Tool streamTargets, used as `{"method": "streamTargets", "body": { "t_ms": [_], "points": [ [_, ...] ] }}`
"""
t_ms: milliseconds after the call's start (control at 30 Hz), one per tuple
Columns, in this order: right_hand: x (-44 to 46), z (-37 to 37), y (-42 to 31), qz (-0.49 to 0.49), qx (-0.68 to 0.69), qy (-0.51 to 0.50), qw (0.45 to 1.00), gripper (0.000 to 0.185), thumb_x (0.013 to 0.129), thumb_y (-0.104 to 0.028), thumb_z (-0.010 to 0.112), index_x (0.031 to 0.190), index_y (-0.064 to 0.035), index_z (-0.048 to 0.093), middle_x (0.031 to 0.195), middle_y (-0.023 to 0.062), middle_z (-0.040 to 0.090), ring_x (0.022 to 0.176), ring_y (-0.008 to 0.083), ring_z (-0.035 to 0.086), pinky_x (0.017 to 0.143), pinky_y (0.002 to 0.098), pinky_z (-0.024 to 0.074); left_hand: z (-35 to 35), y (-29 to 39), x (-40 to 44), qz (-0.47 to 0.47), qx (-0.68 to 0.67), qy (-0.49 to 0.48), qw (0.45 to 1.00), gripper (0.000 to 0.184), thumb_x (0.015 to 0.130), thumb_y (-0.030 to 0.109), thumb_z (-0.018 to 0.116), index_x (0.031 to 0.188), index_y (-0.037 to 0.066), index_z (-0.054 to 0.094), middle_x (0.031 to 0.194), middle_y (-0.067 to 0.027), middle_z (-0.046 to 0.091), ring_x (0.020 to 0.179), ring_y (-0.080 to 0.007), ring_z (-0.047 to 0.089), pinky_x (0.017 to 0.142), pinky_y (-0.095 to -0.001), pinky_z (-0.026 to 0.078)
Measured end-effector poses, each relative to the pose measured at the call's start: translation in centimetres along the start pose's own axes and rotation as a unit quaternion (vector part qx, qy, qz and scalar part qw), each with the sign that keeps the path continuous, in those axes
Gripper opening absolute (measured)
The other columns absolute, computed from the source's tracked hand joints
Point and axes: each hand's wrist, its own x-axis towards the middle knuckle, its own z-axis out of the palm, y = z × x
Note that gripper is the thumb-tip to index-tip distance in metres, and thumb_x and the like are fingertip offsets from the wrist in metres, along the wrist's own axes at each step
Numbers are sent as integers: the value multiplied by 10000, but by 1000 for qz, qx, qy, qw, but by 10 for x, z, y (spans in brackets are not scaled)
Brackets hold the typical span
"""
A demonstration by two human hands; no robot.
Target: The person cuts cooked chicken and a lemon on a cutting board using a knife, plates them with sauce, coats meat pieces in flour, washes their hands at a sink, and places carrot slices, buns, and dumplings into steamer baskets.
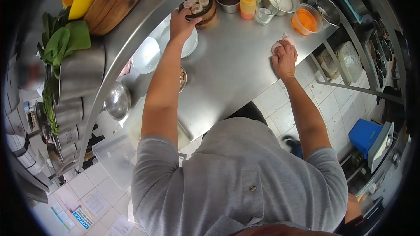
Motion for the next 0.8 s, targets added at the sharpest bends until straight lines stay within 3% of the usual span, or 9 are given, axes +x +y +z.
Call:
{"method": "streamTargets", "body": {
  "t_ms": [200,267,467,567,600,633,667,733,800],
  "points": [
    [2,-2,-2,0,4,1,1000,189,846,-124,710,1033,-105,684,1463,86,644,1495,332,504,1321,552,282,-4,-7,-14,-25,3,-16,1000,467,874,339,959,1194,81,736,1248,-164,622,881,-277,722,882,-416,590],
    [2,-2,-2,7,4,-9,1000,193,843,-131,722,1031,-111,683,1473,81,638,1524,331,484,1324,555,270,-6,-4,-15,-58,-41,-33,997,431,854,328,959,1130,94,725,1320,-201,615,1209,-411,649,1049,-488,542],
    [2,-3,-4,11,-3,-12,1000,165,848,-130,714,1009,-110,680,1481,78,640,1523,325,486,1328,546,267,-13,0,-9,-24,-9,-39,999,429,857,335,956,1111,76,726,1277,-203,654,1208,-409,652,1026,-492,548],
    [0,-1,-2,8,-9,-33,999,251,857,-140,705,1102,-89,684,1523,113,608,1528,356,473,1327,555,263,-10,0,-9,-16,20,-30,999,456,863,356,954,1180,92,760,1242,-179,680,1105,-362,704,983,-456,564],
    [-2,4,-2,22,-10,-6,1000,358,865,-165,704,1208,-66,676,1548,147,583,1527,380,466,1324,559,266,-10,2,-8,-18,19,-29,999,456,863,356,954,1180,92,760,1242,-179,680,1105,-362,704,983,-456,564],
    [-2,8,0,33,-12,21,999,466,873,-190,703,1313,-44,667,1573,182,557,1525,404,460,1320,563,269,-10,5,-7,-37,32,-46,998,479,859,376,954,1197,92,771,1239,-176,702,1136,-361,706,1001,-460,562],
    [0,8,0,28,-13,17,999,466,873,-190,703,1313,-44,667,1573,182,557,1525,404,460,1320,563,269,-10,6,-7,-60,45,-62,995,502,854,396,954,1214,93,782,1236,-174,723,1167,-360,707,1019,-465,560],
    [-2,7,-8,30,-36,81,996,683,878,-250,708,1497,10,580,1610,254,503,1522,442,446,1311,556,286,-16,5,-8,-41,62,-65,995,571,851,422,945,1279,79,786,1322,-172,738,1247,-357,700,1074,-455,554],
    [-4,10,-5,14,-49,77,996,710,878,-268,711,1514,17,573,1599,273,514,1508,451,461,1298,557,311,-38,23,-28,-21,48,-37,998,587,884,392,912,1357,89,738,1387,-180,737,1296,-375,688,1095,-464,552]
  ]
}}
